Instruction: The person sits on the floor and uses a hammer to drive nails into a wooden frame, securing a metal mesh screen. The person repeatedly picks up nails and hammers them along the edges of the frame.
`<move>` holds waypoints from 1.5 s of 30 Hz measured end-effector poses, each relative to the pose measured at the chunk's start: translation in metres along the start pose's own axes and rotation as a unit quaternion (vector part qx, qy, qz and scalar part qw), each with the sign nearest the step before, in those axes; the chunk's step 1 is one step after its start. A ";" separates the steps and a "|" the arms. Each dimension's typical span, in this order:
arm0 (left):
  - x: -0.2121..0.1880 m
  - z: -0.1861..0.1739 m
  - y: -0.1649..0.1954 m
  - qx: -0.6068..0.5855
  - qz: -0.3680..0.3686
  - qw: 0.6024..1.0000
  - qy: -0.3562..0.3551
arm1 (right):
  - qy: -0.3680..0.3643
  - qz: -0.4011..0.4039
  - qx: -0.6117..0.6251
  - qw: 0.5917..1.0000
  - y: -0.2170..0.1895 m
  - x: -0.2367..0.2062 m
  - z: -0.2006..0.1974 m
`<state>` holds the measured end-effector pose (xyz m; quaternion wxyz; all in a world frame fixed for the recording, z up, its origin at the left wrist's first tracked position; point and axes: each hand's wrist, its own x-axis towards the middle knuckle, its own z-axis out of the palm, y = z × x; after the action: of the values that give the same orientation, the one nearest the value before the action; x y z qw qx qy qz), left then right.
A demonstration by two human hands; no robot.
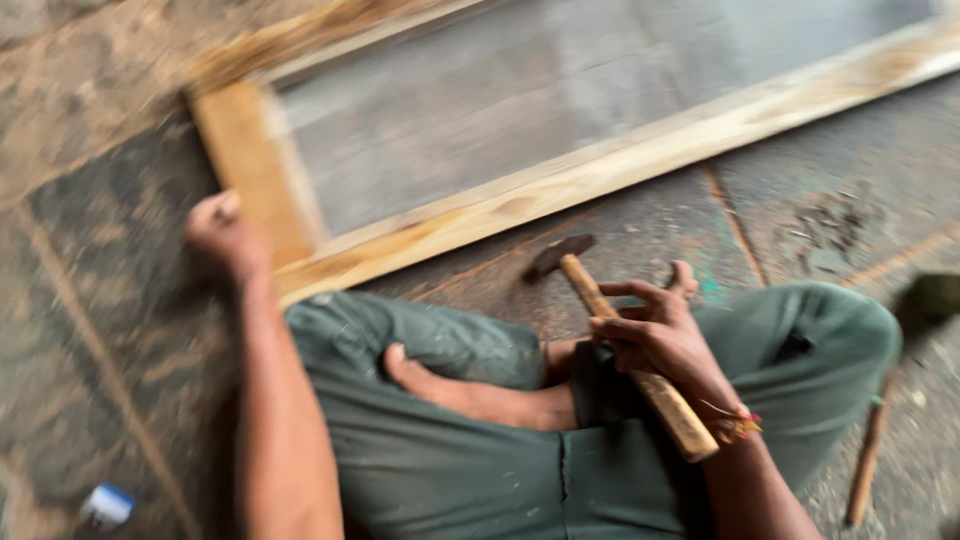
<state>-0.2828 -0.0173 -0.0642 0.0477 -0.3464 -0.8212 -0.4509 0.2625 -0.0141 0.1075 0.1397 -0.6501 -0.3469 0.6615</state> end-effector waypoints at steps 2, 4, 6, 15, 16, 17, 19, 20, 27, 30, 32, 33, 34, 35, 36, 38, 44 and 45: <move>-0.004 0.006 0.013 0.006 0.015 0.999 -0.027 | -0.005 0.001 -0.010 1.000 0.001 0.002 0.001; -0.010 0.008 0.038 0.022 -0.024 0.999 -0.001 | -0.002 -0.010 -0.027 1.000 0.003 0.002 0.001; -0.023 0.014 0.075 0.036 0.109 0.992 0.049 | 0.006 -0.009 -0.036 0.999 0.005 0.001 0.001; -0.094 0.064 0.177 -0.199 -0.034 0.925 -0.322 | 0.001 -0.007 -0.044 0.999 0.002 0.002 0.002; -0.096 0.067 0.178 -0.194 -0.048 0.917 -0.345 | 0.002 -0.008 -0.053 0.999 0.001 0.003 0.002; -0.098 0.070 0.178 -0.189 -0.061 0.908 -0.369 | 0.001 -0.010 -0.053 0.999 0.001 0.003 0.003; -0.100 0.073 0.178 -0.178 -0.050 0.904 -0.385 | 0.002 -0.011 -0.050 0.999 -0.001 0.003 0.004; -0.101 0.074 0.178 -0.172 -0.024 0.910 -0.377 | 0.005 -0.011 -0.050 0.999 -0.001 0.002 0.005; -0.105 0.080 0.174 -0.082 0.068 0.927 -0.360 | 0.012 0.000 -0.049 0.999 -0.005 -0.002 0.009; -0.104 0.083 0.171 -0.070 0.040 0.919 -0.386 | 0.012 0.003 -0.048 0.999 -0.007 -0.002 0.009; -0.104 0.084 0.169 -0.063 0.052 0.919 -0.386 | 0.011 0.004 -0.046 0.999 -0.008 -0.002 0.010; -0.104 0.085 0.168 -0.061 0.058 0.918 -0.386 | 0.011 0.004 -0.044 0.999 -0.008 -0.002 0.010; -0.104 0.086 0.168 -0.056 0.059 0.918 -0.388 | 0.010 0.003 -0.042 0.999 -0.008 -0.002 0.010; -0.104 0.086 0.168 -0.053 0.058 0.918 -0.390 | 0.011 0.003 -0.039 0.999 -0.008 -0.003 0.010; -0.104 0.086 0.168 -0.049 0.059 0.917 -0.391 | 0.012 0.003 -0.035 0.999 -0.009 -0.004 0.011; -0.105 0.086 0.170 -0.048 0.096 0.922 -0.372 | 0.012 0.001 -0.032 0.999 -0.009 -0.005 0.011; -0.106 0.079 0.177 -0.031 0.122 0.923 -0.365 | 0.012 0.001 -0.047 0.999 -0.010 -0.005 0.012; -0.107 0.078 0.177 -0.025 0.127 0.922 -0.365 | 0.014 0.002 -0.049 0.999 -0.010 -0.004 0.012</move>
<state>-0.0754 0.0500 -0.0265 -0.2073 -0.5897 -0.7190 -0.3040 0.2488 -0.0125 0.1163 0.1109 -0.6658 -0.3759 0.6349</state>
